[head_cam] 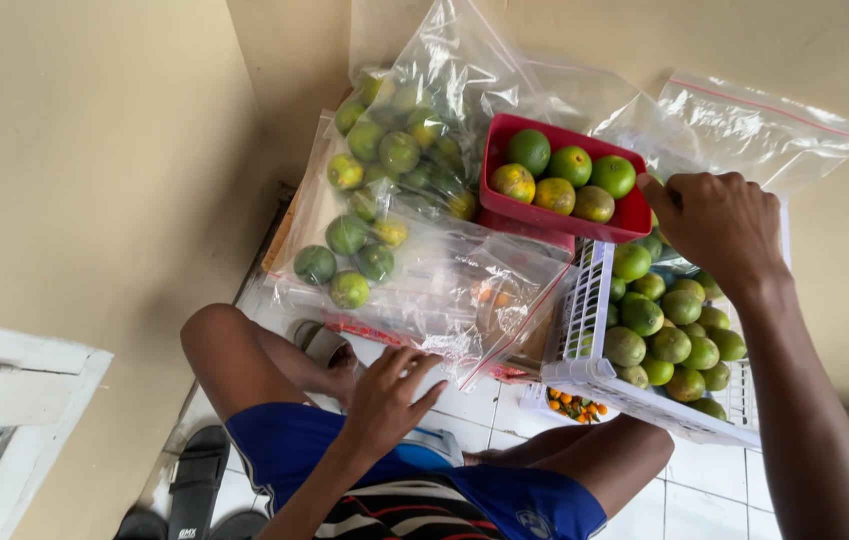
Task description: Picking citrus fruits from a crate, placing them in a tray, and then packing them into plastic zip-lock bags.
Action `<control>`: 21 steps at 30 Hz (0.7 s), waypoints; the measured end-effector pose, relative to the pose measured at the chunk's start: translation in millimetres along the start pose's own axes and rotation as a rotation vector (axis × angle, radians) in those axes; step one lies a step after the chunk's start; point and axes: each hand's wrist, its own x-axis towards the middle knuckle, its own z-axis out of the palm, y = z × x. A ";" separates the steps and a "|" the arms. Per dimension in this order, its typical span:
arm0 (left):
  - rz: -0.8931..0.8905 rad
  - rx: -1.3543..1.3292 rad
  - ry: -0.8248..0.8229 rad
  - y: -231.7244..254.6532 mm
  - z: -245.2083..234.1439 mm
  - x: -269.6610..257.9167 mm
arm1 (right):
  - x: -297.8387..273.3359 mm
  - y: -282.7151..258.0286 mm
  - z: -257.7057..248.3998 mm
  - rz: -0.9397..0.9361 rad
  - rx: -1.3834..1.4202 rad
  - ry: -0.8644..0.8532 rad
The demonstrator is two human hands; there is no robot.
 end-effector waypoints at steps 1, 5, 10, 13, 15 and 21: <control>-0.005 -0.003 -0.007 -0.3 11.5 -0.4 | -4.0 0.1 1.7 -0.001 0.001 -0.009; 0.210 0.373 0.013 -1.7 58.0 3.8 | -17.1 5.1 9.3 -0.064 0.043 0.032; 0.242 0.638 -0.135 4.2 102.4 12.3 | -27.7 7.1 9.9 -0.089 0.069 0.044; 0.201 0.609 -0.159 10.7 110.7 13.5 | -33.3 13.2 13.2 -0.053 0.071 0.070; 0.140 0.565 -0.131 12.5 113.3 8.3 | -36.4 19.9 19.0 -0.064 0.050 0.082; 0.087 0.637 -0.206 20.3 102.3 8.2 | -44.5 27.2 30.1 -0.048 0.085 0.084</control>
